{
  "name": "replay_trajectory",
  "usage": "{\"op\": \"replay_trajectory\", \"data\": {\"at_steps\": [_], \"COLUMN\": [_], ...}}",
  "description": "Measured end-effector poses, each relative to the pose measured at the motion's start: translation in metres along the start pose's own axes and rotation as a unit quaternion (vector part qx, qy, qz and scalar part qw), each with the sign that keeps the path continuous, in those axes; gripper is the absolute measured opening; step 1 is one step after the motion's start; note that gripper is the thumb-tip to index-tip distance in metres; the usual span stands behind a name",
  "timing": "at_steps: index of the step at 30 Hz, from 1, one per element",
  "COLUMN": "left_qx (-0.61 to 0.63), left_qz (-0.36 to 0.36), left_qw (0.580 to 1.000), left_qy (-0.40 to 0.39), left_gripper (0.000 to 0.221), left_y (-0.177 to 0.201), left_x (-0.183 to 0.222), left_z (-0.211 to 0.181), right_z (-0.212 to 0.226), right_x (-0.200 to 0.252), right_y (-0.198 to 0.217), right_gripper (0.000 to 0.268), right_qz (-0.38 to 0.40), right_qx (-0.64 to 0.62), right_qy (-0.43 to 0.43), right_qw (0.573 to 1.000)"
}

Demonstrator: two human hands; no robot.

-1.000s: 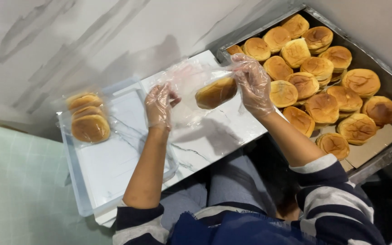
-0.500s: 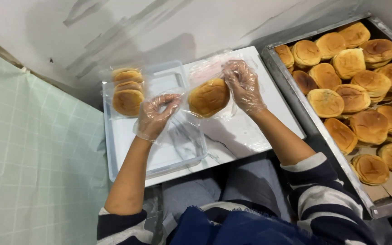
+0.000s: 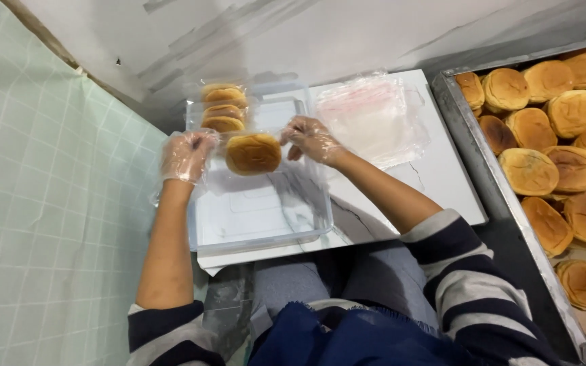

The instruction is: The person is individually bagging bread buns from a large metal tray and placing the bagged buns into a plastic container.

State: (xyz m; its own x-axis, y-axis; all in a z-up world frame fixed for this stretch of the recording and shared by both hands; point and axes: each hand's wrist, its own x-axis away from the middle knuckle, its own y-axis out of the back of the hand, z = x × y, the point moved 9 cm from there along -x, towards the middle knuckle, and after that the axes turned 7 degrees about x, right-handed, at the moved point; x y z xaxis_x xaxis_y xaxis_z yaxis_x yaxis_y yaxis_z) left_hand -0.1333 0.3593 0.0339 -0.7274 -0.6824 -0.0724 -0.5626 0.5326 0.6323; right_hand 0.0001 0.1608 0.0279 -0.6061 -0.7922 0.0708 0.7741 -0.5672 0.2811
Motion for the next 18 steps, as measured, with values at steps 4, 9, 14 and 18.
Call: {"op": "replay_trajectory", "data": {"at_steps": [4,9,14,18], "left_qx": [-0.078,-0.139,-0.145,-0.161], "left_qz": [-0.015,-0.068,-0.096,-0.112], "left_qw": [0.995,0.983,0.978,0.972], "left_qy": [0.058,0.101,0.113,0.133], "left_gripper": [0.015,0.019,0.017,0.022], "left_y": [0.014,0.018,0.019,0.011], "left_x": [-0.007,-0.033,-0.049,-0.063], "left_z": [0.035,0.077,0.082,0.103], "right_z": [-0.021,-0.033,-0.047,-0.058], "right_x": [-0.033,-0.064,-0.09,-0.097], "right_y": [-0.043,-0.066,-0.071,-0.075], "right_gripper": [0.019,0.018,0.015,0.016], "right_qz": [0.023,0.032,-0.005,-0.023], "right_qx": [-0.036,0.011,0.02,0.007], "right_qy": [-0.04,-0.078,-0.074,-0.081], "right_qw": [0.998,0.996,0.997,0.996]}}
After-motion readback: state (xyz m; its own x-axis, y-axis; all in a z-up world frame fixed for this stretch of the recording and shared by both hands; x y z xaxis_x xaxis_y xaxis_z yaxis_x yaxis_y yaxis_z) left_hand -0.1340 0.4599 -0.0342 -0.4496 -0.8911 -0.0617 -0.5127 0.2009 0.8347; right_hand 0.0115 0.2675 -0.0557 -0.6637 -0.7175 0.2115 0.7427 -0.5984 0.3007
